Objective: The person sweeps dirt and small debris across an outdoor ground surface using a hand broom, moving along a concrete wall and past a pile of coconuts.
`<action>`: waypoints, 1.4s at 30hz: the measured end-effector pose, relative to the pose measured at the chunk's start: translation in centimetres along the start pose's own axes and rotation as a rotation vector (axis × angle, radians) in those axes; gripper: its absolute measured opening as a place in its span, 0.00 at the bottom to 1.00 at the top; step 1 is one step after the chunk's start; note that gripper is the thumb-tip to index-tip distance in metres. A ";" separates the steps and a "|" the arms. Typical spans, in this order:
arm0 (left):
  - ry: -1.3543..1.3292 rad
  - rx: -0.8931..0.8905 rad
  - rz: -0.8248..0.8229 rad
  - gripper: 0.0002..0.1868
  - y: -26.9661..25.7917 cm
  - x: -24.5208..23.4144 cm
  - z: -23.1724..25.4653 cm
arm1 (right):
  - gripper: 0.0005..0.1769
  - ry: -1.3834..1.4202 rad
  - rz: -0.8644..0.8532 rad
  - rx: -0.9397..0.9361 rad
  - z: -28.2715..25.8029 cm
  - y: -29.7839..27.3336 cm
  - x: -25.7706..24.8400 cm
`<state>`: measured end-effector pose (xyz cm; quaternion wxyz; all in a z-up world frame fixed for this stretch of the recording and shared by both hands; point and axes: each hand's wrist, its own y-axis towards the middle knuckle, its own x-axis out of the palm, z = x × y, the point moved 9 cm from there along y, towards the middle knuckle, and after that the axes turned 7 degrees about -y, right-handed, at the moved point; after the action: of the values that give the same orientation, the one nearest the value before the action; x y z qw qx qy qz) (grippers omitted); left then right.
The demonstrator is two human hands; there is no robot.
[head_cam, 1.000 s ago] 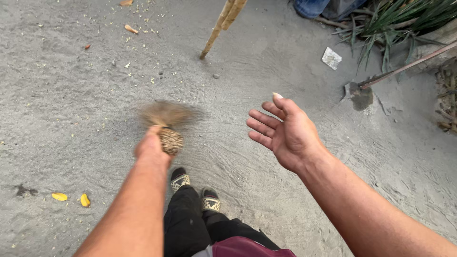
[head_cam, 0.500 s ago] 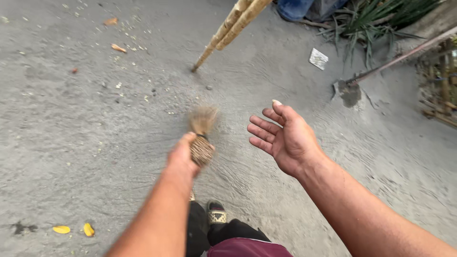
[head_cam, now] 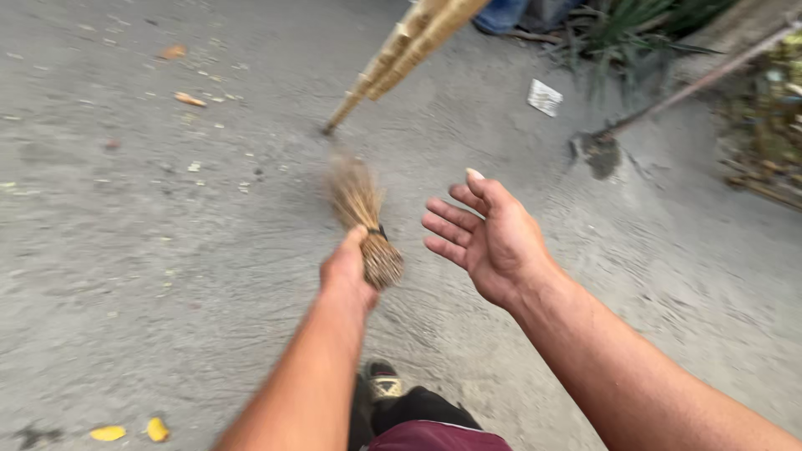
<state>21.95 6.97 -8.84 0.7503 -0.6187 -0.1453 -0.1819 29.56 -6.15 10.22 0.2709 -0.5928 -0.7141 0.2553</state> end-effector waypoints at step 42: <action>-0.230 -0.014 -0.093 0.22 10.7 6.0 12.1 | 0.35 -0.121 -0.002 -0.032 -0.9 4.2 4.1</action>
<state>32.22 20.07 -13.23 0.7150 -0.6335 -0.2575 -0.1453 32.54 -1.38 8.36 0.2182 -0.5798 -0.7338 0.2789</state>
